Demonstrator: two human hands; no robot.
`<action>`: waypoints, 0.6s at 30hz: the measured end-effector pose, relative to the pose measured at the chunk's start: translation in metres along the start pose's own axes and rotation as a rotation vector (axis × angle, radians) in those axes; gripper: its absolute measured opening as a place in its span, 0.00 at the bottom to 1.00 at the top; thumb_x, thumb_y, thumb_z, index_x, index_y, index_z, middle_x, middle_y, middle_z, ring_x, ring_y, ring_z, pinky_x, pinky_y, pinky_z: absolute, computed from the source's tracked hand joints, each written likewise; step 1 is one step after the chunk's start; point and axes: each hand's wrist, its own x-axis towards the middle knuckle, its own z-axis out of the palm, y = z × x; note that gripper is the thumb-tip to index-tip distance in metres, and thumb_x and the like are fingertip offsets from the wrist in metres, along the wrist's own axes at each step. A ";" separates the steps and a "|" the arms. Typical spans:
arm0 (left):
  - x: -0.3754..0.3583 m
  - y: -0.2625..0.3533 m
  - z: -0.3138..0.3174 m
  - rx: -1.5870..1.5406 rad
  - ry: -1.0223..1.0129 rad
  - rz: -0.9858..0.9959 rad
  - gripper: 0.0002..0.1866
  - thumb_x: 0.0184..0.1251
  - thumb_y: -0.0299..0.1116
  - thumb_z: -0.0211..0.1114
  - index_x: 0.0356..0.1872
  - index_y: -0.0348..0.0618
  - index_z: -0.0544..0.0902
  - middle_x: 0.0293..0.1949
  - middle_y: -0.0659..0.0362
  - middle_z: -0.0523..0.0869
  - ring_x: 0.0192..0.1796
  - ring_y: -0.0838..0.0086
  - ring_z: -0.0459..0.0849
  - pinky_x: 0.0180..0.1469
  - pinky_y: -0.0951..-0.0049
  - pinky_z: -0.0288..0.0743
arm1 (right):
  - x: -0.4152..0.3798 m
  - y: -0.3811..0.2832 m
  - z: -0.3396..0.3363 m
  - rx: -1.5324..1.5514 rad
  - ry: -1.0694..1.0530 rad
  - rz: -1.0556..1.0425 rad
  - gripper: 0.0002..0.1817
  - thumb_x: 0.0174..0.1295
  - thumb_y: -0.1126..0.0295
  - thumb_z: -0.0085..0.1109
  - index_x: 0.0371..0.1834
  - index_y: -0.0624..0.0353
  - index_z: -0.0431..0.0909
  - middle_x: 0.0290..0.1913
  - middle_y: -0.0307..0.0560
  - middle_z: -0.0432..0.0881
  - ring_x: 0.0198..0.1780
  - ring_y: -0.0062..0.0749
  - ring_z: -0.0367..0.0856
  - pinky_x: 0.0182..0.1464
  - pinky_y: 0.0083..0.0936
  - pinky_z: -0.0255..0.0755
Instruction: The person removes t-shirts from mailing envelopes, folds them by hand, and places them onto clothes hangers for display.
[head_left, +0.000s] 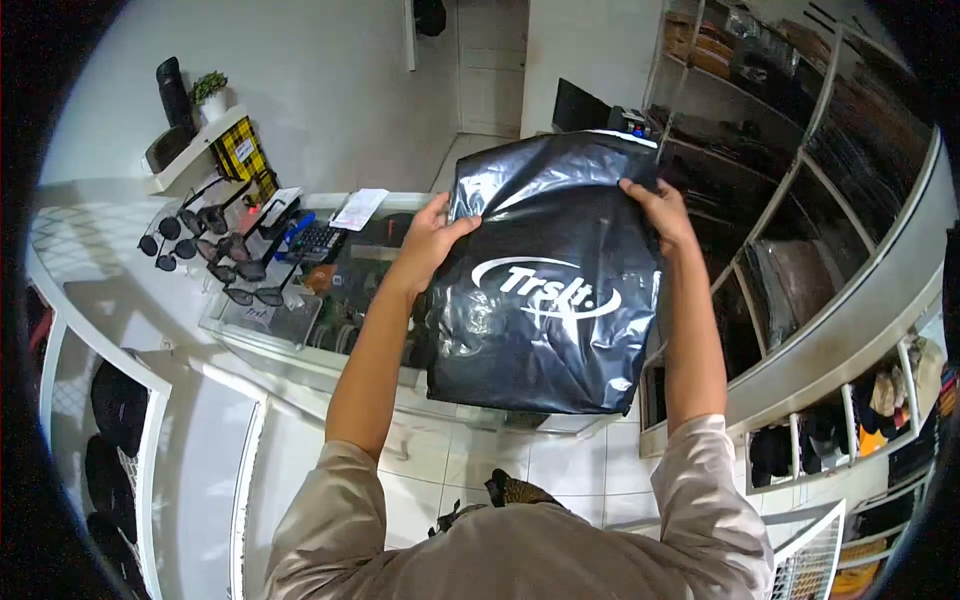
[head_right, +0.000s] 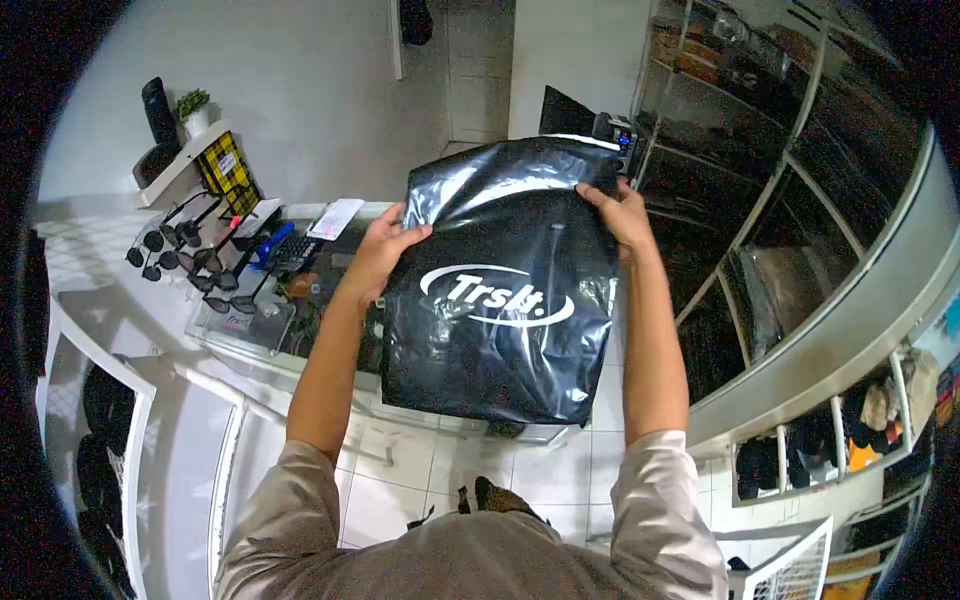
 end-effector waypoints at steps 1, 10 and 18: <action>0.019 -0.025 -0.013 0.111 0.005 -0.046 0.23 0.68 0.29 0.70 0.62 0.34 0.77 0.46 0.56 0.89 0.49 0.77 0.85 0.52 0.76 0.77 | 0.023 0.024 0.002 -0.029 0.037 0.023 0.18 0.61 0.64 0.74 0.49 0.64 0.83 0.42 0.45 0.88 0.40 0.30 0.85 0.47 0.28 0.78; 0.037 -0.150 -0.057 0.756 0.141 -0.207 0.20 0.62 0.38 0.76 0.51 0.38 0.87 0.42 0.51 0.91 0.45 0.65 0.89 0.49 0.65 0.81 | 0.078 0.208 -0.003 -0.519 0.224 0.110 0.25 0.59 0.59 0.76 0.52 0.68 0.84 0.46 0.56 0.89 0.44 0.38 0.89 0.50 0.32 0.80; 0.021 -0.122 -0.046 0.977 0.202 -0.231 0.22 0.61 0.44 0.76 0.54 0.44 0.87 0.46 0.51 0.92 0.50 0.58 0.90 0.53 0.58 0.81 | 0.072 0.192 0.013 -0.821 0.259 0.060 0.33 0.55 0.50 0.76 0.59 0.60 0.83 0.49 0.58 0.89 0.52 0.48 0.89 0.56 0.38 0.79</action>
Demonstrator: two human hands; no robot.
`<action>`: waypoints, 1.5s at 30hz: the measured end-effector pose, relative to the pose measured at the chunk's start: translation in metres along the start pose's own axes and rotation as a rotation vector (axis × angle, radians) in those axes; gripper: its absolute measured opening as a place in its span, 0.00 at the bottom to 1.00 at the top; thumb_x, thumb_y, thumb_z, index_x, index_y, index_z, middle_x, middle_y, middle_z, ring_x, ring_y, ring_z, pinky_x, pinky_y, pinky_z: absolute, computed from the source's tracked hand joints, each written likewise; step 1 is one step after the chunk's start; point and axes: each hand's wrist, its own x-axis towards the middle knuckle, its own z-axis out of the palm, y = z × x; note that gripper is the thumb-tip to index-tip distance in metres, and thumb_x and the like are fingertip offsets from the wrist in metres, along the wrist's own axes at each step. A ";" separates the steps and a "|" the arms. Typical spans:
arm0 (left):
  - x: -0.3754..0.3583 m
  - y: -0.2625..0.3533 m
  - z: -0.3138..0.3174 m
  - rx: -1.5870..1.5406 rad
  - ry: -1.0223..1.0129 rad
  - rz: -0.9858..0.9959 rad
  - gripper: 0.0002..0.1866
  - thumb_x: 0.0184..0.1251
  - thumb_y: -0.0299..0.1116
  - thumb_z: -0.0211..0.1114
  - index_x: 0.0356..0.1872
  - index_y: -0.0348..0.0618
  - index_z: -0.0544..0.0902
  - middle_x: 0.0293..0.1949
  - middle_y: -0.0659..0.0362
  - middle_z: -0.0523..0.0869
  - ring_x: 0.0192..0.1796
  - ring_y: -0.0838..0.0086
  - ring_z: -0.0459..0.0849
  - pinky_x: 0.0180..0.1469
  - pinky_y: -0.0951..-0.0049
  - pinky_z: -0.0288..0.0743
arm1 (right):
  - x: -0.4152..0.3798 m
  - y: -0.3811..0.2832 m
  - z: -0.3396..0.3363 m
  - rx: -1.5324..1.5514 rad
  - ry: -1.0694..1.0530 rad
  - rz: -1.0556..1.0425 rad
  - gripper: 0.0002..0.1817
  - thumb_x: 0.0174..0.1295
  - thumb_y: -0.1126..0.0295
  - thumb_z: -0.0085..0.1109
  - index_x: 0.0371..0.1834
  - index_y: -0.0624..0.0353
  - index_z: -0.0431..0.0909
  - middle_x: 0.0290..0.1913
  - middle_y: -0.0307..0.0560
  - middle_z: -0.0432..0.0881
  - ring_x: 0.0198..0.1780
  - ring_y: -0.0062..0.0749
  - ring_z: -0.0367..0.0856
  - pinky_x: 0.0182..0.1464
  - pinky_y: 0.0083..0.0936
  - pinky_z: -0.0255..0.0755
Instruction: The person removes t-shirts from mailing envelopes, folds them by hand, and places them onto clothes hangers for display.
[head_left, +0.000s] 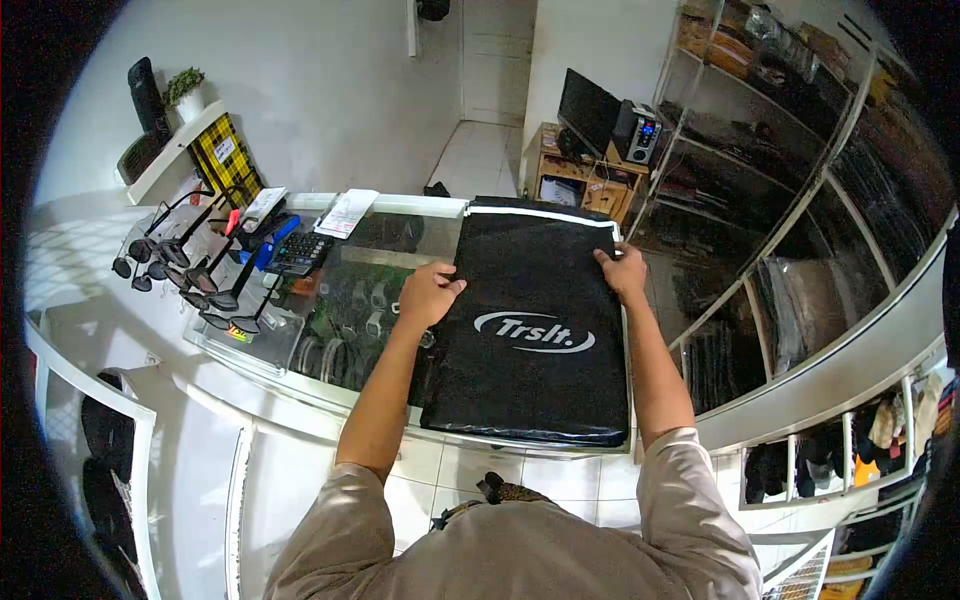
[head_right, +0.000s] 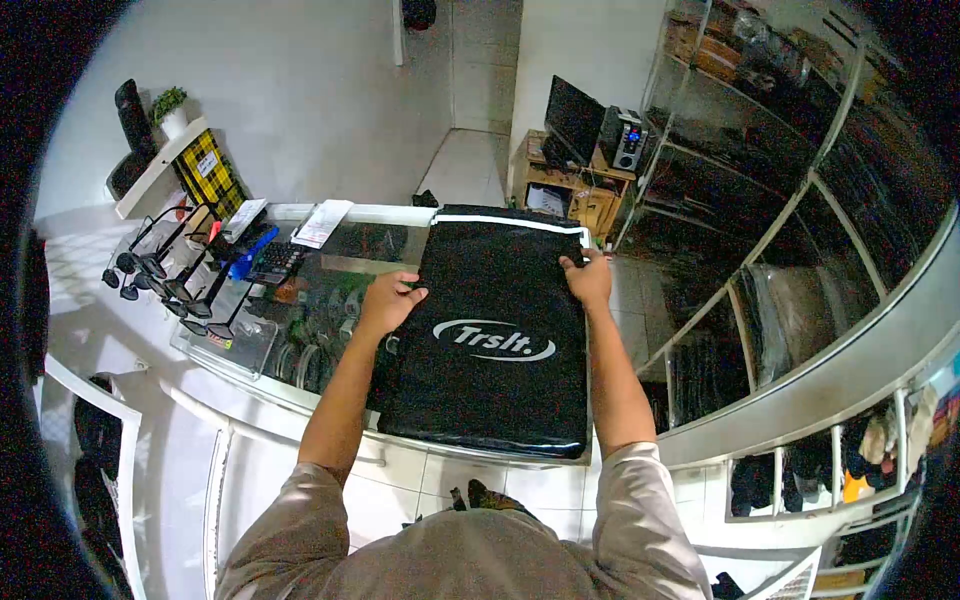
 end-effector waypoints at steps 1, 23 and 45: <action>0.000 -0.001 0.000 0.023 0.007 -0.024 0.23 0.61 0.45 0.76 0.53 0.45 0.87 0.45 0.52 0.92 0.49 0.58 0.90 0.53 0.58 0.81 | -0.002 -0.002 0.001 0.000 0.001 -0.001 0.33 0.55 0.50 0.76 0.59 0.60 0.83 0.49 0.58 0.89 0.52 0.48 0.89 0.56 0.38 0.79; -0.084 0.013 -0.020 0.295 0.067 0.053 0.27 0.69 0.53 0.66 0.56 0.38 0.86 0.45 0.43 0.90 0.50 0.48 0.88 0.53 0.53 0.81 | -0.193 0.003 -0.084 -0.142 -0.040 -0.049 0.33 0.69 0.45 0.59 0.64 0.63 0.78 0.54 0.67 0.81 0.56 0.64 0.81 0.60 0.50 0.75; -0.163 0.014 0.015 0.449 -0.087 0.356 0.36 0.79 0.61 0.48 0.81 0.55 0.62 0.82 0.46 0.55 0.84 0.51 0.49 0.82 0.47 0.43 | -0.269 -0.027 -0.054 -0.519 -0.111 -0.202 0.48 0.70 0.27 0.33 0.84 0.48 0.55 0.83 0.63 0.50 0.84 0.55 0.46 0.80 0.58 0.44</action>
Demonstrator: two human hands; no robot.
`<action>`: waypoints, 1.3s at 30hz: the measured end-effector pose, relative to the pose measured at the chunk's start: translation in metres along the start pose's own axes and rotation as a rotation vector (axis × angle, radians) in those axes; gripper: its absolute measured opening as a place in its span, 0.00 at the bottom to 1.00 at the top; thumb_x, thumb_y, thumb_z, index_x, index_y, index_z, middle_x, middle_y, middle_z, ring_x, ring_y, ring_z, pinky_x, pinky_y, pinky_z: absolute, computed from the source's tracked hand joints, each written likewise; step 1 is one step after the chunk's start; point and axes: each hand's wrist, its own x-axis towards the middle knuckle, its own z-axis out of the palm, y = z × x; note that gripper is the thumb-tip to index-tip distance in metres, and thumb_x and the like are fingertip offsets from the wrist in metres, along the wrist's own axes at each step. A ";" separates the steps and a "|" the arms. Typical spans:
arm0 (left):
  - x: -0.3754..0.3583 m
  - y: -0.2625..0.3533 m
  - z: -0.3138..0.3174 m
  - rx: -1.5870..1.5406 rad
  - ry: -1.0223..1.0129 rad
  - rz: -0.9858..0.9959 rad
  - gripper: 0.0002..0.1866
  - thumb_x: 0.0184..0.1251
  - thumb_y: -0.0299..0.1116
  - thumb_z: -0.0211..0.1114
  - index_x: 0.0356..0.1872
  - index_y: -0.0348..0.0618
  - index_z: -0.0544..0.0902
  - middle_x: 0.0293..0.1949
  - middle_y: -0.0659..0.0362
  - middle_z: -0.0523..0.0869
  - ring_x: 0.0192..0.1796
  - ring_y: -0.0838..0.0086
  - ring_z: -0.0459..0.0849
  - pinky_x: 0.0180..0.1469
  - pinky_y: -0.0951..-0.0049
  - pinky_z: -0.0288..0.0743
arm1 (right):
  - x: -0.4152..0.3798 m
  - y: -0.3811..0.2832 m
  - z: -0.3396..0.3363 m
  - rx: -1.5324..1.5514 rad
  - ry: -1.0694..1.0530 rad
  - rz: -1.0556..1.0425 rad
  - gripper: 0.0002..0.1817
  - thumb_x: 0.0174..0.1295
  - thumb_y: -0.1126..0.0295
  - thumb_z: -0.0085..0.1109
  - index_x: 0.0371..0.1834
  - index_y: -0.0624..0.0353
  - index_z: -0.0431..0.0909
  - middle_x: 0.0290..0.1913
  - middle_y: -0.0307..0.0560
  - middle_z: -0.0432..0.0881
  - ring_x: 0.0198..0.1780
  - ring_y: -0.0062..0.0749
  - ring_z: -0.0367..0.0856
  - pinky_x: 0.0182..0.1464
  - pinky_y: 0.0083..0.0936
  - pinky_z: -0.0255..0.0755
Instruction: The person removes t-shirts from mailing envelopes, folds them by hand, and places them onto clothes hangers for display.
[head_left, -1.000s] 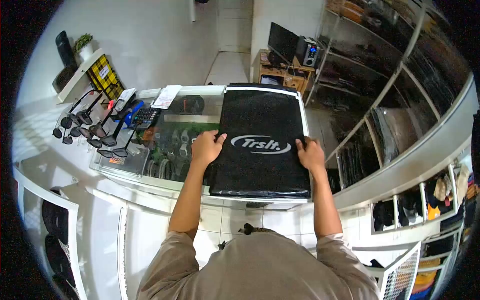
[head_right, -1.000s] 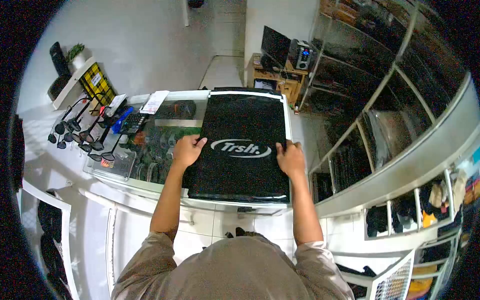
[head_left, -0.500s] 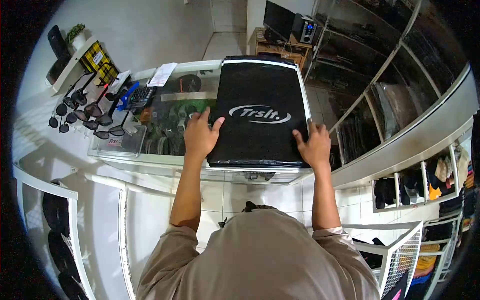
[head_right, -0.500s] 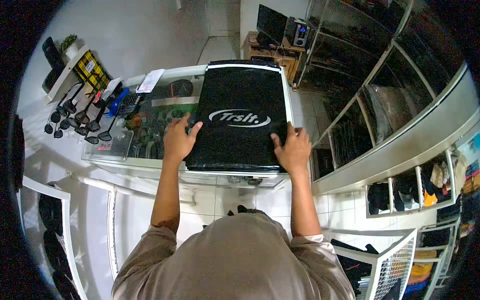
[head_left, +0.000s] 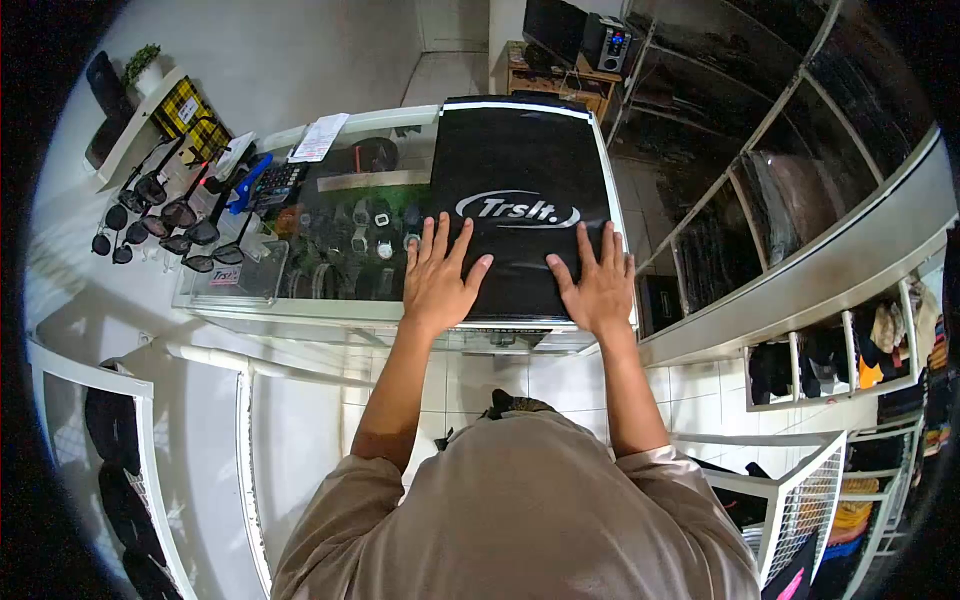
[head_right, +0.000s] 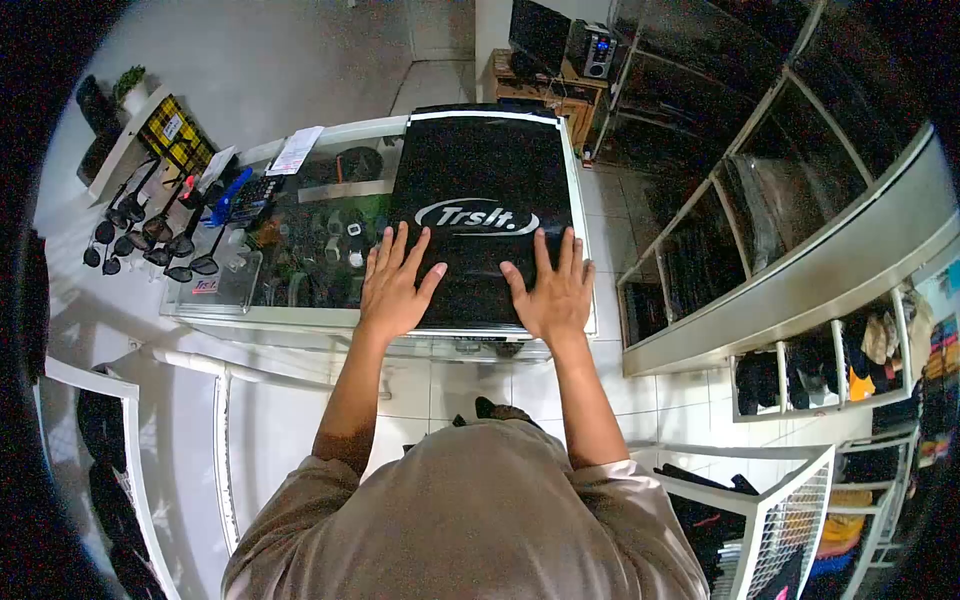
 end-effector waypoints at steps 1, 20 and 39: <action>0.001 0.000 0.000 -0.001 0.001 -0.010 0.36 0.79 0.61 0.48 0.81 0.55 0.62 0.82 0.46 0.54 0.84 0.51 0.48 0.82 0.48 0.41 | 0.000 0.004 0.000 0.000 0.006 0.005 0.48 0.70 0.27 0.33 0.84 0.48 0.55 0.83 0.63 0.50 0.84 0.55 0.46 0.80 0.58 0.44; -0.048 -0.027 -0.009 -0.200 0.393 -0.091 0.28 0.75 0.48 0.62 0.69 0.45 0.78 0.62 0.44 0.83 0.69 0.48 0.75 0.76 0.48 0.58 | -0.043 0.025 0.002 0.276 0.366 0.011 0.31 0.72 0.52 0.57 0.69 0.65 0.74 0.69 0.58 0.76 0.72 0.56 0.69 0.72 0.50 0.57; -0.115 -0.011 -0.014 -0.558 0.605 -0.101 0.31 0.73 0.35 0.67 0.75 0.40 0.70 0.54 0.45 0.86 0.58 0.52 0.83 0.63 0.58 0.73 | -0.108 0.011 -0.005 0.508 0.471 0.089 0.32 0.75 0.50 0.53 0.74 0.60 0.68 0.75 0.69 0.63 0.75 0.61 0.62 0.75 0.54 0.50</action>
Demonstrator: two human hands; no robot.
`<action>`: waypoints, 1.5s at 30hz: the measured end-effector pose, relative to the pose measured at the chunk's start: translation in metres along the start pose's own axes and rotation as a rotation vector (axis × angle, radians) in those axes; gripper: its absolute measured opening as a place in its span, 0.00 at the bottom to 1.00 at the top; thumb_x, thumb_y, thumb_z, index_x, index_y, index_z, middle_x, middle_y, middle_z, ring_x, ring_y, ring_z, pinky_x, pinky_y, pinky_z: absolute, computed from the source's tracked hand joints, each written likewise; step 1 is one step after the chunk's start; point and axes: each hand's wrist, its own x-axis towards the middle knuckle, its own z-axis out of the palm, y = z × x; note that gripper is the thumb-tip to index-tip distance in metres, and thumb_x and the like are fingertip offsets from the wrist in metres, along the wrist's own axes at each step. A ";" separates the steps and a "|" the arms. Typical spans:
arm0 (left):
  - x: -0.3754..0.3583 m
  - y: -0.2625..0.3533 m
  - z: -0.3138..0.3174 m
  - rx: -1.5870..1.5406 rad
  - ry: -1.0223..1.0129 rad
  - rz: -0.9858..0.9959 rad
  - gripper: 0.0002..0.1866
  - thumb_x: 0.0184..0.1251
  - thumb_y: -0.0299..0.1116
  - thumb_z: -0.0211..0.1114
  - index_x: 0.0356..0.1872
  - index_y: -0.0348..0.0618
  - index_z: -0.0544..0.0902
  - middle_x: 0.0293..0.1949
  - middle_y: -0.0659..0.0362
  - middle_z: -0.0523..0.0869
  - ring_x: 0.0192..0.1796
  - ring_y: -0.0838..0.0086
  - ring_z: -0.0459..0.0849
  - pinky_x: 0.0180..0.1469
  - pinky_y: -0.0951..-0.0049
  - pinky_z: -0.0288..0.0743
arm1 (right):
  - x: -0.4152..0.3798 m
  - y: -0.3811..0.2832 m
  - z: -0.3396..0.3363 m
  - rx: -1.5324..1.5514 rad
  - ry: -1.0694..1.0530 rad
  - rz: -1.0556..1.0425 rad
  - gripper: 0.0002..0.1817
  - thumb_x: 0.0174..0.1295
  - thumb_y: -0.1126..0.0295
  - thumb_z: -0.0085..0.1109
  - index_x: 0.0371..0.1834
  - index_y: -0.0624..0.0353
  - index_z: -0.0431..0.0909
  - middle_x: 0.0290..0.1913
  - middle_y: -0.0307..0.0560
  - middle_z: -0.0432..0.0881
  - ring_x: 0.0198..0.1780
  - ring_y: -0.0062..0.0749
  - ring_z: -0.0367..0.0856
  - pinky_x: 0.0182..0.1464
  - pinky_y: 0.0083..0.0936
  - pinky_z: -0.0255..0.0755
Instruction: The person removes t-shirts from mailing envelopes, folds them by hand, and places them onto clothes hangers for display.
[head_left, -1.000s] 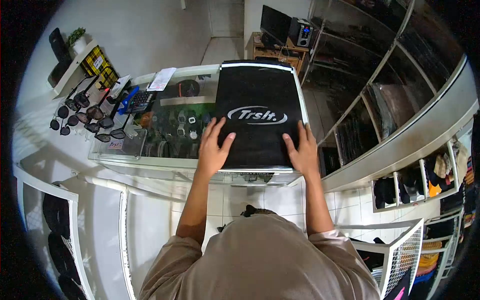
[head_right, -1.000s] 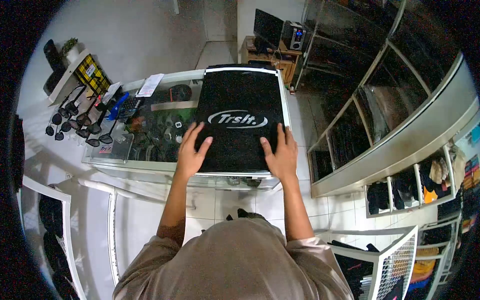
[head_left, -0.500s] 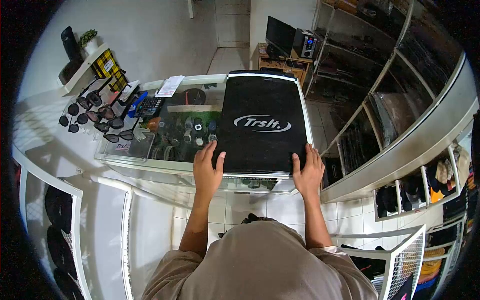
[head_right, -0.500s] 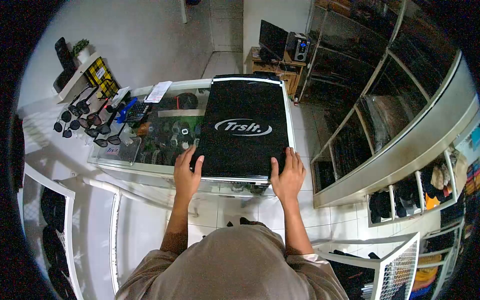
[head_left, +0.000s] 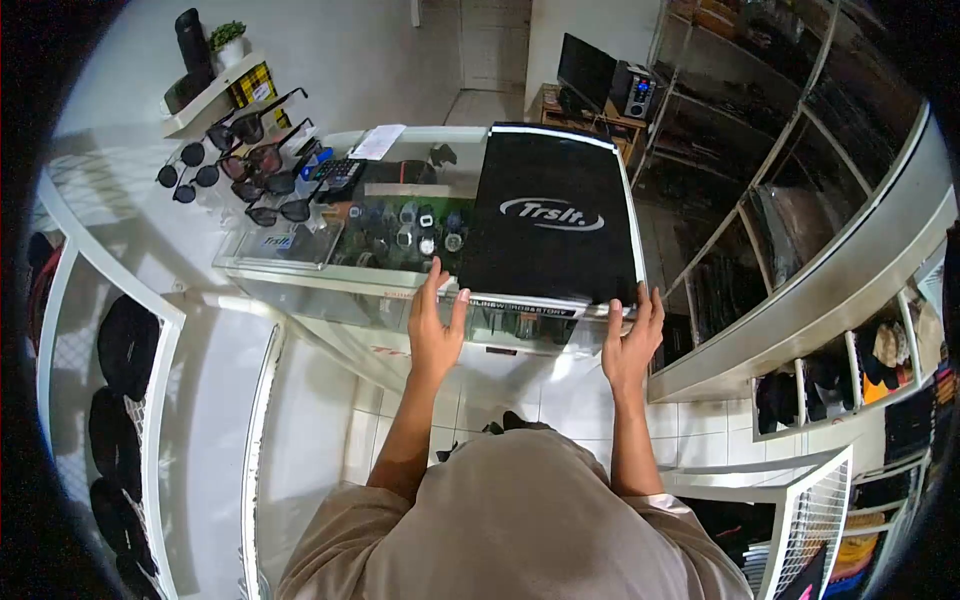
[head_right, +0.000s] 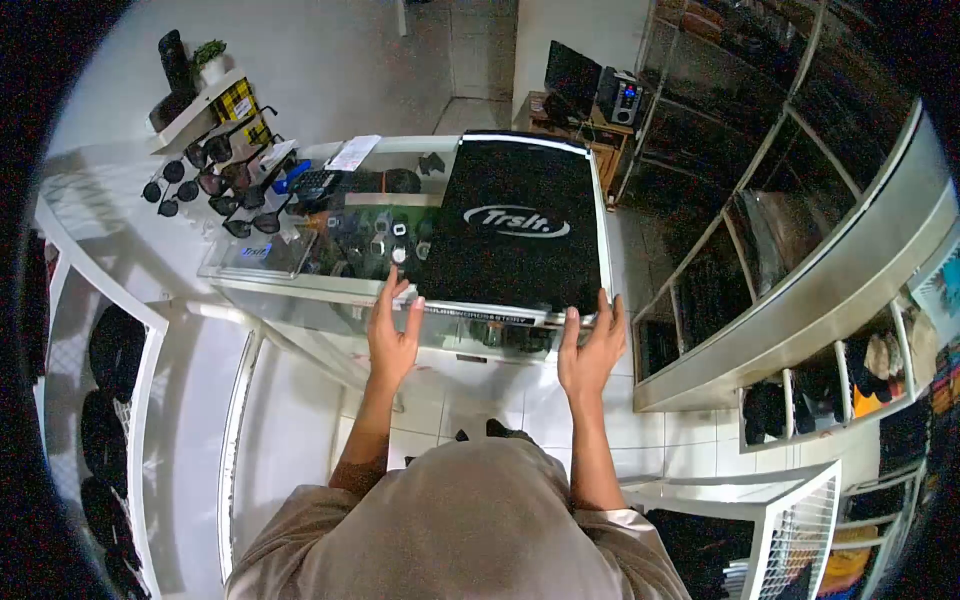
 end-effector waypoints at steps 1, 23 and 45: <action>-0.013 0.001 -0.006 -0.005 -0.002 -0.017 0.31 0.73 0.34 0.66 0.74 0.41 0.70 0.54 0.46 0.86 0.57 0.53 0.83 0.60 0.60 0.75 | -0.011 0.000 -0.005 0.022 -0.021 0.016 0.31 0.75 0.52 0.55 0.74 0.60 0.69 0.75 0.68 0.63 0.75 0.61 0.63 0.75 0.54 0.51; -0.213 0.132 0.042 -0.435 -0.772 -0.013 0.21 0.74 0.34 0.66 0.64 0.40 0.80 0.39 0.50 0.90 0.42 0.63 0.90 0.48 0.63 0.81 | -0.222 0.062 -0.242 -0.185 0.130 0.392 0.24 0.65 0.68 0.66 0.65 0.54 0.78 0.70 0.62 0.69 0.69 0.59 0.72 0.69 0.45 0.69; -0.512 0.590 0.199 -0.991 -1.260 0.961 0.14 0.68 0.32 0.69 0.51 0.38 0.87 0.39 0.51 0.89 0.47 0.54 0.85 0.52 0.59 0.78 | -0.445 0.188 -0.653 -0.653 0.903 0.724 0.17 0.63 0.68 0.67 0.52 0.64 0.83 0.36 0.53 0.84 0.38 0.47 0.84 0.44 0.40 0.75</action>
